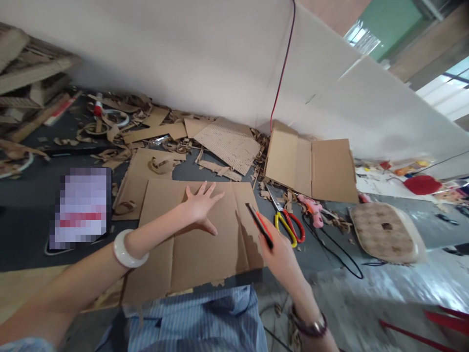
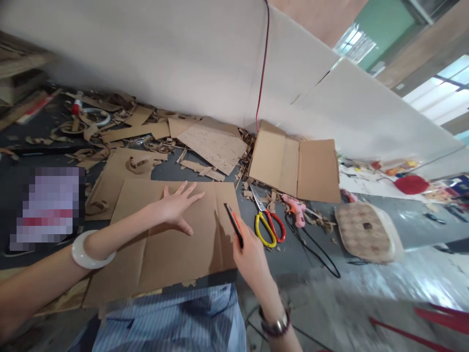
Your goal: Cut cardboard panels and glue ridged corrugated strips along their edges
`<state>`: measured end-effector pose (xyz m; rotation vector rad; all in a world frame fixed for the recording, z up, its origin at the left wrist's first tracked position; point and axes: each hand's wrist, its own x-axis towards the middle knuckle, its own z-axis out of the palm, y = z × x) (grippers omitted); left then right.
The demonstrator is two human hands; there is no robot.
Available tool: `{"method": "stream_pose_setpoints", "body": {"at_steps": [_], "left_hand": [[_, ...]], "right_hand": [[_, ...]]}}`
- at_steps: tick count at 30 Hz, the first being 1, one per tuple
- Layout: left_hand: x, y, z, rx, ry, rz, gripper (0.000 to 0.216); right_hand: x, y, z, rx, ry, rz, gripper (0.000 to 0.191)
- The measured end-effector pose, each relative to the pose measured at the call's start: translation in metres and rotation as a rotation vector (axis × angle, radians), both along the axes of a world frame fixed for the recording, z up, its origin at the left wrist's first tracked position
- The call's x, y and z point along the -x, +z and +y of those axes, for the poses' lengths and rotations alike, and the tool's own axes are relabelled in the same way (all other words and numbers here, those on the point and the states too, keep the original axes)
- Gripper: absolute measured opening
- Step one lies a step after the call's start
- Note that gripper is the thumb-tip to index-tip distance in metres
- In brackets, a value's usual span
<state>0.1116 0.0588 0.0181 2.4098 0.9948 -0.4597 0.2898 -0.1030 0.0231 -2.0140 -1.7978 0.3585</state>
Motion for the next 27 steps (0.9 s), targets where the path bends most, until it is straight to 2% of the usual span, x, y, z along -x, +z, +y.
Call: {"method": "stream_pose_setpoints", "body": {"at_steps": [4, 8, 16, 27], "left_hand": [[0.000, 0.001, -0.001, -0.007, 0.002, 0.016, 0.123], [-0.001, 0.002, -0.001, -0.009, -0.013, 0.027, 0.122], [0.000, 0.002, -0.001, 0.008, 0.008, 0.014, 0.122], [-0.002, -0.004, 0.001, -0.008, -0.005, 0.031, 0.123]], "right_hand": [[0.003, -0.011, 0.055, 0.004, -0.017, -0.061, 0.044], [0.006, -0.014, 0.080, 0.045, -0.036, -0.110, 0.043], [0.015, -0.013, 0.084, 0.088, -0.046, -0.136, 0.043], [0.029, 0.007, 0.091, 0.271, -0.108, -0.366, 0.038]]}}
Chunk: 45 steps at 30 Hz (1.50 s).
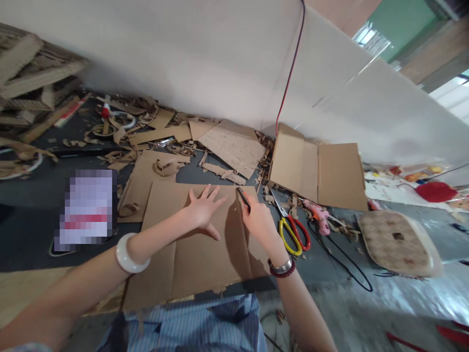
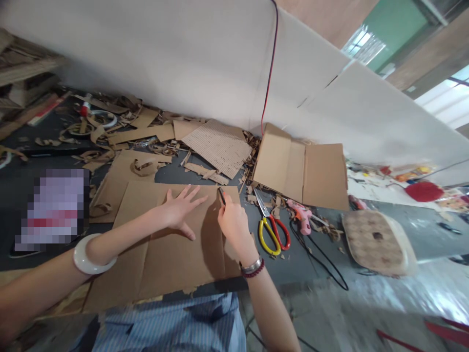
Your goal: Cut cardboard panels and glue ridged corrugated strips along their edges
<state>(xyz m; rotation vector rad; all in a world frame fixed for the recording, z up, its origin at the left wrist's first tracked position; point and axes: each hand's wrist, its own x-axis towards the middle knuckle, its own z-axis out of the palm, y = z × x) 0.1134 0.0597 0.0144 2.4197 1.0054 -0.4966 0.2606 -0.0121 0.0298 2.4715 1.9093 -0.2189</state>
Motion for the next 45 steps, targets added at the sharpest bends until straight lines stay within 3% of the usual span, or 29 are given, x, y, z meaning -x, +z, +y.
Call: {"method": "stream_pose_setpoints", "body": {"at_steps": [10, 45], "left_hand": [[-0.002, 0.008, -0.002, -0.011, -0.010, 0.041, 0.121], [-0.002, 0.002, -0.003, -0.013, -0.007, 0.025, 0.122]], "right_hand": [[0.008, 0.017, 0.008, 0.072, 0.032, -0.071, 0.033], [0.017, 0.005, -0.032, 0.199, -0.019, -0.145, 0.044]]}}
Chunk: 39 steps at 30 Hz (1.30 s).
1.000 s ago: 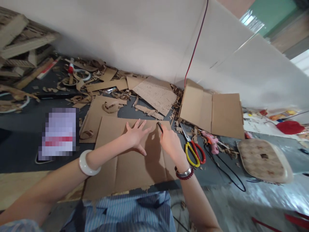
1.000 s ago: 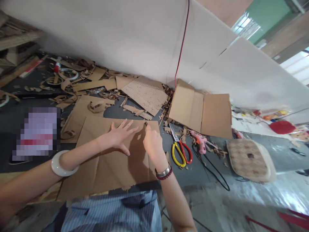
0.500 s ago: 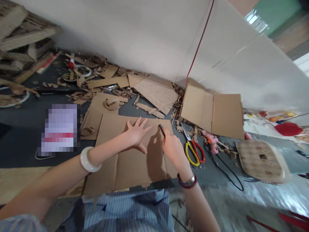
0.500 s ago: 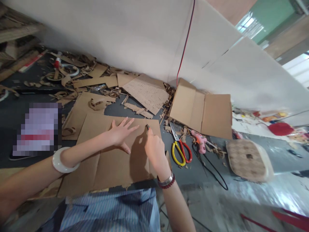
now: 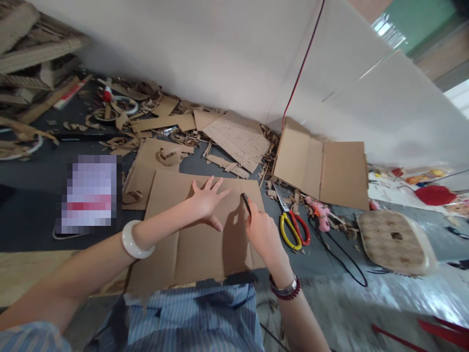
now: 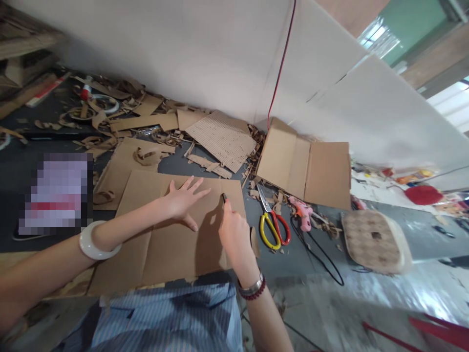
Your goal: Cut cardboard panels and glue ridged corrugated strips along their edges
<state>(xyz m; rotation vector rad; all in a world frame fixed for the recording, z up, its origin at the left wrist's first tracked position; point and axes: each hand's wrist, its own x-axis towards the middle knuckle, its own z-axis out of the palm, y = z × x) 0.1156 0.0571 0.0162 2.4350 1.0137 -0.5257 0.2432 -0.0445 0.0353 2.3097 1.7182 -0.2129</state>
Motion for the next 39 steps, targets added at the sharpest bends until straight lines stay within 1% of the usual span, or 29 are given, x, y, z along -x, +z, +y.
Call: {"method": "stream_pose_setpoints", "body": {"at_steps": [7, 16, 21, 24, 26, 28, 30, 31, 35, 39], "left_hand": [[0.001, 0.001, 0.000, 0.007, 0.004, -0.011, 0.124], [0.000, 0.000, 0.000, -0.005, 0.011, -0.021, 0.123], [0.000, -0.002, 0.001, -0.002, 0.007, -0.038, 0.125], [0.000, -0.001, 0.001, 0.005, 0.006, -0.031, 0.125], [0.000, 0.001, 0.001, 0.007, 0.006, -0.027, 0.124], [0.000, 0.002, 0.000, 0.010, 0.000, -0.024, 0.123], [0.000, 0.003, 0.000, 0.010, -0.002, -0.022, 0.123], [0.000, 0.004, 0.000, 0.009, -0.001, -0.019, 0.123], [0.000, 0.005, -0.001, 0.015, 0.009, -0.007, 0.124], [0.000, 0.004, 0.000, 0.036, 0.028, -0.019, 0.125]], "right_hand": [[0.002, -0.001, -0.013, 0.020, -0.031, 0.030, 0.044], [0.005, 0.003, -0.036, 0.065, -0.059, 0.026, 0.047], [0.004, 0.000, -0.043, 0.036, -0.075, 0.063, 0.049], [-0.004, -0.003, -0.049, -0.042, -0.077, 0.178, 0.048], [-0.013, -0.004, -0.054, -0.164, -0.054, 0.306, 0.045], [-0.020, -0.006, -0.058, -0.322, -0.033, 0.403, 0.042], [-0.025, -0.006, -0.055, -0.426, -0.028, 0.427, 0.041], [-0.026, -0.006, -0.051, -0.440, -0.028, 0.417, 0.042], [-0.022, -0.006, -0.022, -0.356, -0.019, 0.327, 0.041], [-0.014, -0.004, 0.005, -0.278, -0.055, 0.231, 0.040]]}}
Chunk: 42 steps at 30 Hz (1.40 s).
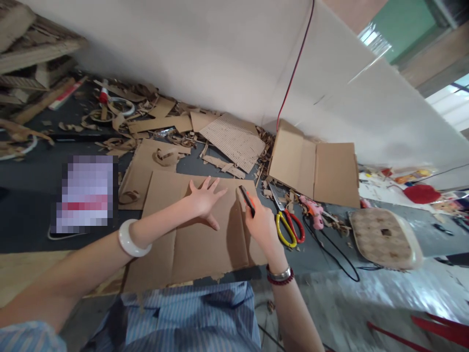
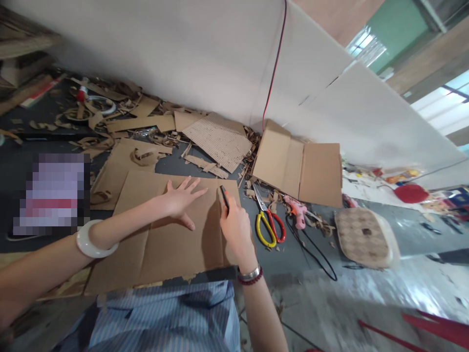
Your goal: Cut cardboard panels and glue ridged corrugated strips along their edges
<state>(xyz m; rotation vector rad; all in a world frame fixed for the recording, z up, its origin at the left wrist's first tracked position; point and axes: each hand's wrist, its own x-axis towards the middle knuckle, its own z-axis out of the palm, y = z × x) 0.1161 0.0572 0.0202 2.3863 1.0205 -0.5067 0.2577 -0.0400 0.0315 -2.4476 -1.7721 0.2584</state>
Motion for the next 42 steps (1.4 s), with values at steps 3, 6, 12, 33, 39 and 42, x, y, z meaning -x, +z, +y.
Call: {"method": "stream_pose_setpoints", "body": {"at_steps": [3, 6, 12, 33, 39, 42], "left_hand": [[0.000, -0.001, 0.000, 0.006, 0.013, -0.015, 0.125], [0.000, 0.000, 0.001, 0.020, 0.020, -0.010, 0.126], [0.000, 0.002, 0.000, 0.009, 0.013, 0.000, 0.125], [0.000, -0.003, -0.001, -0.030, -0.031, 0.013, 0.124], [0.001, -0.002, 0.000, -0.020, -0.009, -0.002, 0.124], [0.000, -0.001, 0.000, -0.021, -0.013, 0.003, 0.125]], "right_hand": [[0.003, 0.001, 0.009, 0.033, -0.001, -0.012, 0.042], [0.003, -0.002, 0.011, 0.061, -0.006, -0.030, 0.043], [0.004, -0.010, 0.011, 0.038, 0.001, -0.051, 0.043], [0.014, 0.021, 0.008, 0.281, 0.014, -0.181, 0.039], [0.017, 0.023, -0.005, 0.314, -0.007, -0.201, 0.042], [0.017, 0.024, -0.009, 0.337, -0.011, -0.193, 0.041]]}}
